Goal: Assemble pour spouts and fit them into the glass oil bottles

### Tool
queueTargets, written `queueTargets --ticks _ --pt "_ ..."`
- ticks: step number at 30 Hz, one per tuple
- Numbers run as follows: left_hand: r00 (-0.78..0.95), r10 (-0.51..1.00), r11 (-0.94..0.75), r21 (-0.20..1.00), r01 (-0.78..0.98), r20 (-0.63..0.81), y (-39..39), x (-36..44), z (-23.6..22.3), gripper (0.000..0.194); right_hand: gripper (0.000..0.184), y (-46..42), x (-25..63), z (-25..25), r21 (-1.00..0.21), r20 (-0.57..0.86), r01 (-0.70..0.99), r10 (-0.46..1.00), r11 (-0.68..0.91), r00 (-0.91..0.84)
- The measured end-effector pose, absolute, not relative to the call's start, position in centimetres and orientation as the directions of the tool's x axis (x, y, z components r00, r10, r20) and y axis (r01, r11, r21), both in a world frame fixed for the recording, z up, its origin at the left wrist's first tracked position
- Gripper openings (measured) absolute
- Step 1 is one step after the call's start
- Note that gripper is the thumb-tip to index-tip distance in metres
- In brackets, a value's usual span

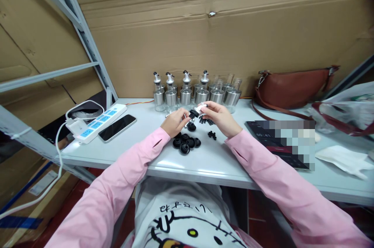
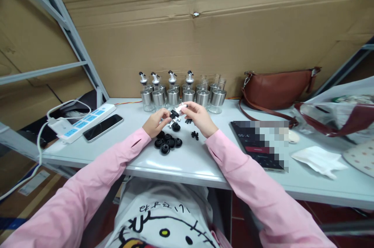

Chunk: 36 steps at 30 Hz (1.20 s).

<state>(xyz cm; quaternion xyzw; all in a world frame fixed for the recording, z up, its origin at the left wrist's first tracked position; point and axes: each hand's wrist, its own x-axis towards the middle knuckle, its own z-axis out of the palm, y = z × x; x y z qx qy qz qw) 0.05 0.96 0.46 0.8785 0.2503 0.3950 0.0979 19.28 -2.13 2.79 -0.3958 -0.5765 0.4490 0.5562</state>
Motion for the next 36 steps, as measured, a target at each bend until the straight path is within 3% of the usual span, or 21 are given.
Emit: queueTargets --ticks 11,16,19,23,27,30,36 --pt "0.544 0.531 -0.846 0.365 0.389 0.65 1.2 0.0 0.1 0.005 0.026 -2.1 19.5 2.9 -0.975 0.223 -0.05 0.963 0.218 -0.148" --pt "0.538 0.542 -0.84 0.399 0.368 0.646 1.3 -0.1 0.0 0.034 0.025 -2.1 19.4 2.7 -0.977 0.214 -0.028 0.966 0.212 -0.147" --pt "0.586 0.455 -0.891 0.342 0.3 0.671 1.2 0.0 0.3 0.053 0.027 -2.1 19.3 2.8 -0.972 0.224 0.039 0.962 0.232 -0.155" --pt "0.654 0.362 -0.932 0.269 0.242 0.665 0.9 0.1 0.5 0.051 0.029 -2.2 19.0 2.9 -0.95 0.264 0.119 0.947 0.287 -0.182" --pt "0.623 0.416 -0.909 0.288 0.301 0.662 0.8 0.1 0.5 0.044 0.033 -2.2 18.7 2.7 -0.927 0.35 0.087 0.926 0.364 -0.14" --pt "0.586 0.442 -0.896 0.305 0.323 0.679 0.7 0.1 0.6 0.04 0.035 -2.6 18.5 2.7 -0.873 0.458 0.11 0.876 0.475 -0.15" --pt "0.556 0.491 -0.868 0.328 0.372 0.67 0.7 0.1 0.5 0.037 0.034 -3.5 18.4 3.0 -0.632 0.609 0.398 0.744 0.665 -0.276"
